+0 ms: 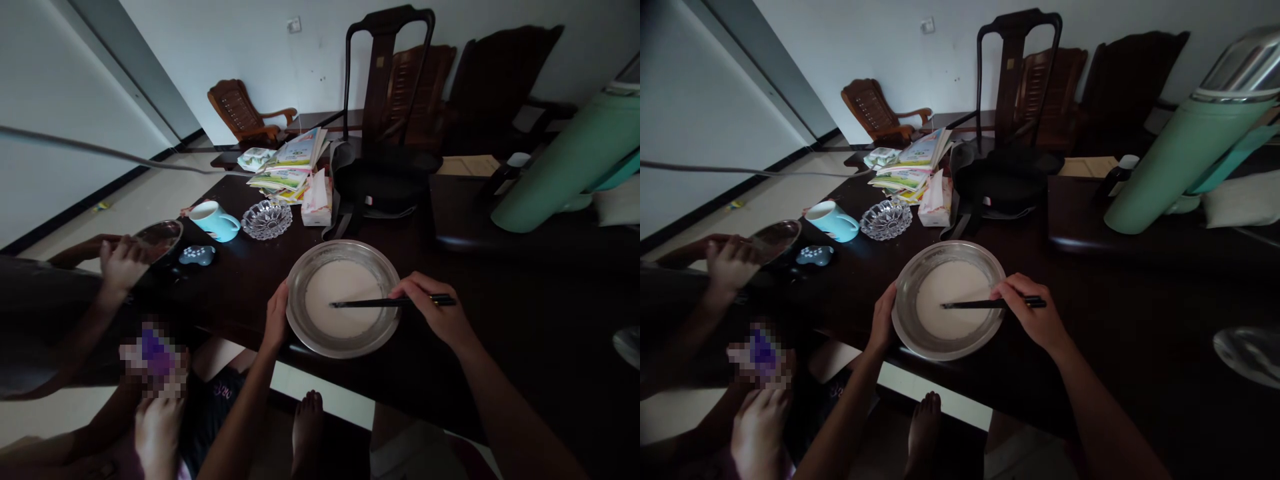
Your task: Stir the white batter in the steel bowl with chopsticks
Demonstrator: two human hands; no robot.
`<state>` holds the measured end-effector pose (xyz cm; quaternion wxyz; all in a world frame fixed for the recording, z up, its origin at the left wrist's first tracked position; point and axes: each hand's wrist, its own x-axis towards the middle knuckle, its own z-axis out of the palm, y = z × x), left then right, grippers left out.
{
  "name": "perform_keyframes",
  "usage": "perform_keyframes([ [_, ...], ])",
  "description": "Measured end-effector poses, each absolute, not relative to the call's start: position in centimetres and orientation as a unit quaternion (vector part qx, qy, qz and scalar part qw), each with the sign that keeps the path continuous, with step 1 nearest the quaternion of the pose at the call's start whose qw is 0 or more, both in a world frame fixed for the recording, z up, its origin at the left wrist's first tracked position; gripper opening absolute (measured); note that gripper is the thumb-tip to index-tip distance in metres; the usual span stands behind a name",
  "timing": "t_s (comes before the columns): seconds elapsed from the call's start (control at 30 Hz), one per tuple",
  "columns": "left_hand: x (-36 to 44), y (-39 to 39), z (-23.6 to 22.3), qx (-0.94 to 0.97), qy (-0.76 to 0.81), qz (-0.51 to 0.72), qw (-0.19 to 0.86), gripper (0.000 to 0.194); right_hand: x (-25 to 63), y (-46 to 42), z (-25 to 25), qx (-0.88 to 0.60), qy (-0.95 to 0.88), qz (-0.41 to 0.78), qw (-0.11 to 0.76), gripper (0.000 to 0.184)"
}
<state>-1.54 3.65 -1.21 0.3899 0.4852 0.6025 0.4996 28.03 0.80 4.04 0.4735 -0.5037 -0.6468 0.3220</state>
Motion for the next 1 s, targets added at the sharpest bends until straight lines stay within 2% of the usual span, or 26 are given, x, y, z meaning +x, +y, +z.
perform_keyframes([
  [0.2,-1.58,3.68,-1.22,0.487,0.595,0.501,0.397,0.052,28.27,0.84,3.98,-0.544,-0.585,0.292,0.526,0.032],
  [0.37,-1.53,3.61,-1.22,0.482,0.597,0.506,0.393,0.051,28.04,0.76,4.07,-0.504,-0.646,0.323,0.473,0.028],
  [0.57,-1.5,3.58,-1.17,0.493,0.591,0.5,0.397,0.052,28.19,0.75,3.97,-0.533,-0.586,0.315,0.523,0.031],
  [0.73,-1.65,3.67,-1.34,0.491,0.593,0.503,0.394,0.051,28.04,0.77,4.05,-0.506,-0.65,0.316,0.471,0.026],
  [0.9,-1.79,3.63,-1.6,0.494,0.578,0.505,0.408,0.051,28.29,0.71,3.99,-0.542,-0.581,0.3,0.527,0.033],
  [1.0,-1.71,3.6,-1.55,0.491,0.579,0.511,0.404,0.05,28.15,0.73,4.21,-0.518,-0.632,0.321,0.479,0.031],
])
